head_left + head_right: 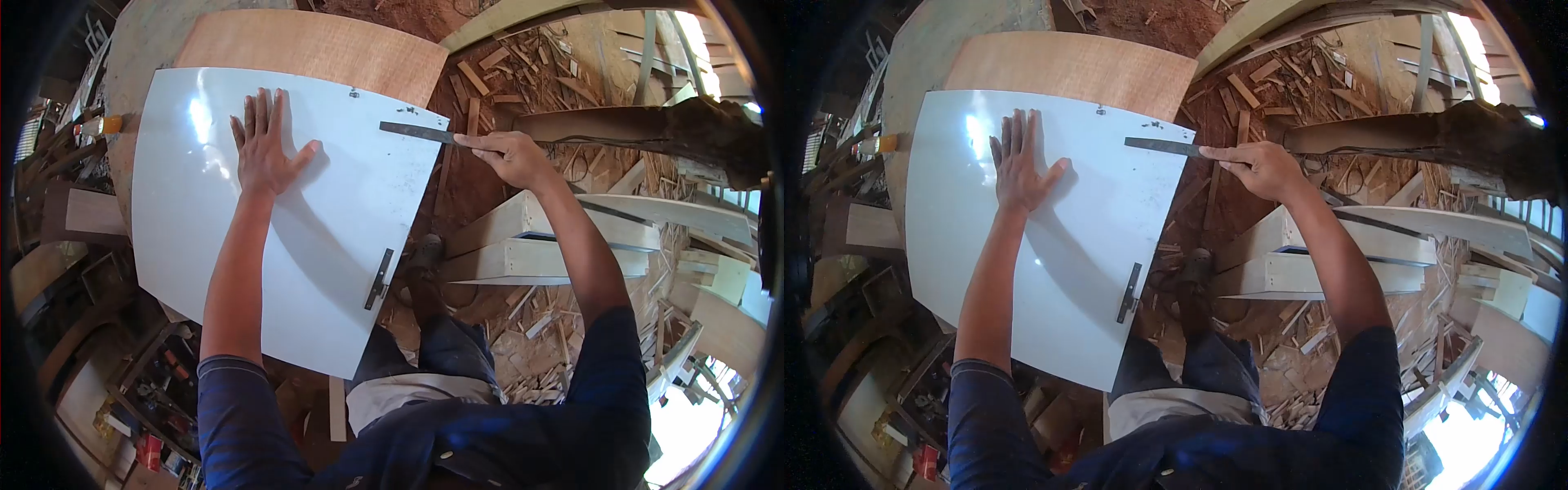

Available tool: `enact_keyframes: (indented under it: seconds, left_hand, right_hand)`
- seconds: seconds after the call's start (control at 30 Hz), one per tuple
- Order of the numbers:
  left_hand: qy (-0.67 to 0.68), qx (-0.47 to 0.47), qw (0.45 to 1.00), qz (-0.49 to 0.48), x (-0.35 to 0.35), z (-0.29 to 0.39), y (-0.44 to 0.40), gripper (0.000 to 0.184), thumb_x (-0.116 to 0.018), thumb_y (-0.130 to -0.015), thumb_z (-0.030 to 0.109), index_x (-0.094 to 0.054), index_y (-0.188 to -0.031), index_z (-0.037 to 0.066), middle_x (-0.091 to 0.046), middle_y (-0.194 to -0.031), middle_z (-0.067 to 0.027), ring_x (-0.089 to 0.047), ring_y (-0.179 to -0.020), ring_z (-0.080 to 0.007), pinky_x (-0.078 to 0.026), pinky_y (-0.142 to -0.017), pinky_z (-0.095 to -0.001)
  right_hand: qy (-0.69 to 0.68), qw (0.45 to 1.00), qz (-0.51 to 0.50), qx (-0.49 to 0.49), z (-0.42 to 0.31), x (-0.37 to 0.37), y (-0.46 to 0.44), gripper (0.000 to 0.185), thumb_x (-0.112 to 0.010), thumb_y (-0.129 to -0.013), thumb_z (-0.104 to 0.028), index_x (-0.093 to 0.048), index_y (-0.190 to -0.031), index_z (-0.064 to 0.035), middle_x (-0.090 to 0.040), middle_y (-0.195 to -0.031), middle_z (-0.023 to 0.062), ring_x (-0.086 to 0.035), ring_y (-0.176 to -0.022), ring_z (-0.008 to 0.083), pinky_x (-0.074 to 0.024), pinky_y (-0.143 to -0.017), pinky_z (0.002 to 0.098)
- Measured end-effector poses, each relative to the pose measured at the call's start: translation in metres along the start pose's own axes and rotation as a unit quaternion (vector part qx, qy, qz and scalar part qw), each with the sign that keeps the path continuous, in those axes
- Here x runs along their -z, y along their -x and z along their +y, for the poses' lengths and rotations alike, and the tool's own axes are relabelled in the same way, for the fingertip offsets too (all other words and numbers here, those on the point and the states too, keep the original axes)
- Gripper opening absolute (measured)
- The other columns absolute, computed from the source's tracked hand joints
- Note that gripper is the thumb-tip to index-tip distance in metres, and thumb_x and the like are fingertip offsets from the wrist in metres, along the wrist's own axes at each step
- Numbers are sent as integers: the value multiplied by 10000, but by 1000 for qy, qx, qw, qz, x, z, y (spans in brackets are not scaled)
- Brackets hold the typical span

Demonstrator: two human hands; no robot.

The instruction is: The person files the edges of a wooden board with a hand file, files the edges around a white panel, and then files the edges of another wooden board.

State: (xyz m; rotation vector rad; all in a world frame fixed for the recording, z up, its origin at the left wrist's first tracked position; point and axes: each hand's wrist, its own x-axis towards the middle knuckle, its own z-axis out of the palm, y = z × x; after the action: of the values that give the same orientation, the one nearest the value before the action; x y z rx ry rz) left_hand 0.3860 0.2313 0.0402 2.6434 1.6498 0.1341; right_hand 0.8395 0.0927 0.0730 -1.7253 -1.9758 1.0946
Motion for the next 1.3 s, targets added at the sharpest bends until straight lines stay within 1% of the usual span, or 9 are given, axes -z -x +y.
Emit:
enact_keyframes:
  seconds: [0.13,0.57,0.8,0.9,1.0,1.1,1.2,1.23,1.3]
  left_hand:
    - [15,-16,1000,1,2,6,3,1139,-608,-928,813,-213,-1790,182,-199,-1844,-195,-130,-1709,-418,-50,-1364,-644]
    - [9,-11,1000,2,0,2,3,1121,-624,-934,797,-235,-1786,182,-212,-1842,-189,-147,-1710,-407,-67,-1364,-643]
    - [12,31,999,-30,4,5,-1,1088,-660,-932,756,-235,-1787,235,-211,-1850,-138,-139,-1718,-341,-40,-1392,-584]
    - [19,65,997,-35,9,19,-3,1124,-616,-952,785,-222,-1782,138,-202,-1845,-184,-124,-1716,-385,-48,-1372,-617]
    - [4,141,989,-41,4,66,-12,1244,-619,-937,796,-181,-1750,-37,-161,-1839,-251,-57,-1727,-378,15,-1363,-628]
    - [60,-27,991,-118,12,188,-2,1261,-628,-946,769,-171,-1710,-125,-149,-1828,-286,-86,-1715,-416,15,-1361,-645]
    - [249,-266,914,-178,31,283,56,1025,-697,-951,666,-351,-1714,76,-302,-1793,-234,-168,-1689,-467,-63,-1370,-644]
    - [472,-285,817,-169,-20,306,103,874,-773,-947,511,-479,-1625,45,-380,-1751,-231,-256,-1666,-466,-136,-1368,-635]
    - [442,-345,809,-177,3,308,138,775,-807,-930,434,-561,-1552,43,-419,-1725,-231,-310,-1651,-441,-193,-1353,-626]
  right_hand:
    - [-2,1000,3,-20,-15,1,-38,403,-759,-1030,-259,-763,-1371,-474,-829,-1064,92,-796,-921,309,-624,-881,431]
    - [1,999,31,28,5,-6,-33,366,-696,-1074,-332,-732,-1410,-473,-826,-1099,104,-777,-977,352,-624,-854,442]
    - [-29,965,261,1,-14,-18,-22,398,-661,-1098,-242,-716,-1490,-293,-800,-1101,178,-767,-953,321,-595,-860,396]
    - [-177,916,359,-11,-35,-41,44,405,-638,-1131,-187,-672,-1533,-148,-763,-1408,149,-790,-1148,250,-575,-1033,364]
    - [-240,888,365,-140,-48,-75,128,409,-627,-1146,-162,-653,-1545,-77,-765,-1355,85,-719,-994,117,-550,-896,276]
    - [-273,854,385,-218,-61,-101,191,418,-622,-1154,-165,-647,-1562,-77,-675,-889,-41,-522,-734,42,-460,-675,225]
    - [-313,816,433,-220,-58,-110,216,438,-614,-1160,-170,-622,-1589,-83,-466,-777,-91,-417,-677,15,-382,-612,215]
    - [-301,830,399,-247,-54,-105,223,488,-608,-1162,-214,-570,-1626,-69,-677,-875,-2,-630,-744,109,-513,-706,269]
    - [-125,880,415,-193,-57,-93,211,522,-606,-1159,-249,-539,-1640,-60,-757,-1066,112,-735,-936,238,-565,-836,338]
